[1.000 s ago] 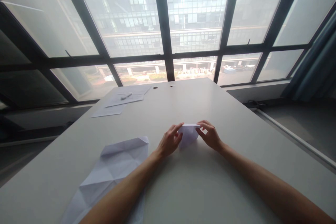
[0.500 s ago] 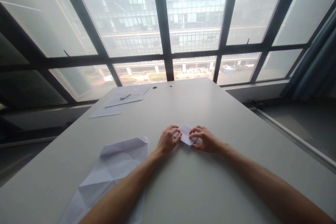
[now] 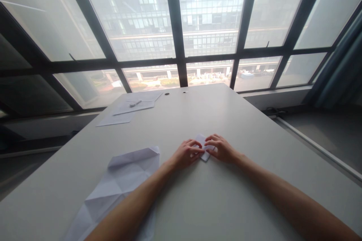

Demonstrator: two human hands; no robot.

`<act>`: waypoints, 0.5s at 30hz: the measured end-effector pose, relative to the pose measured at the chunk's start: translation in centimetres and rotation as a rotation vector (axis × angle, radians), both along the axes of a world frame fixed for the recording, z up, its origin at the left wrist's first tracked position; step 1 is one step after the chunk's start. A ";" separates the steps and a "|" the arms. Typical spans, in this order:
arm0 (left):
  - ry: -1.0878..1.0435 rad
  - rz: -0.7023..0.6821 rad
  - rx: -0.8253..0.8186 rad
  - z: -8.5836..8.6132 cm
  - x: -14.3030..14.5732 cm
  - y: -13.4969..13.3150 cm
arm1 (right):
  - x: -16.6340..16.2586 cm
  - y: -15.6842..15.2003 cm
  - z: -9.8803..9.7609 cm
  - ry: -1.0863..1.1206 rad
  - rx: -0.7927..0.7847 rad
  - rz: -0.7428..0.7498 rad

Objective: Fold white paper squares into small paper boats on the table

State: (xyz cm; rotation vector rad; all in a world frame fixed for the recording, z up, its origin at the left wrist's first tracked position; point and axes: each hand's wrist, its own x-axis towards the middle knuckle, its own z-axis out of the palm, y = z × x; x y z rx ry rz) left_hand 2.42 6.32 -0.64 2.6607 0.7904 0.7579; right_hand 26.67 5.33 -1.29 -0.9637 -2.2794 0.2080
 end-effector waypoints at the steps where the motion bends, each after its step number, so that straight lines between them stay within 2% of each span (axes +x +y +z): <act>1: 0.005 0.007 0.001 0.0 0.0 0.0 | 0.0 0.1 -0.1 0.011 0.003 -0.020; 7: 0.050 0.030 0.003 -0.1 0.0 -0.1 | 0.0 0.4 -0.4 -0.058 -0.006 -0.030; 12: 0.016 0.145 -0.020 -0.2 0.1 0.2 | 0.0 0.4 -0.4 -0.044 -0.016 -0.043; 15: 0.005 0.157 -0.017 -0.3 0.1 0.4 | 0.0 0.4 -0.5 -0.042 -0.019 -0.030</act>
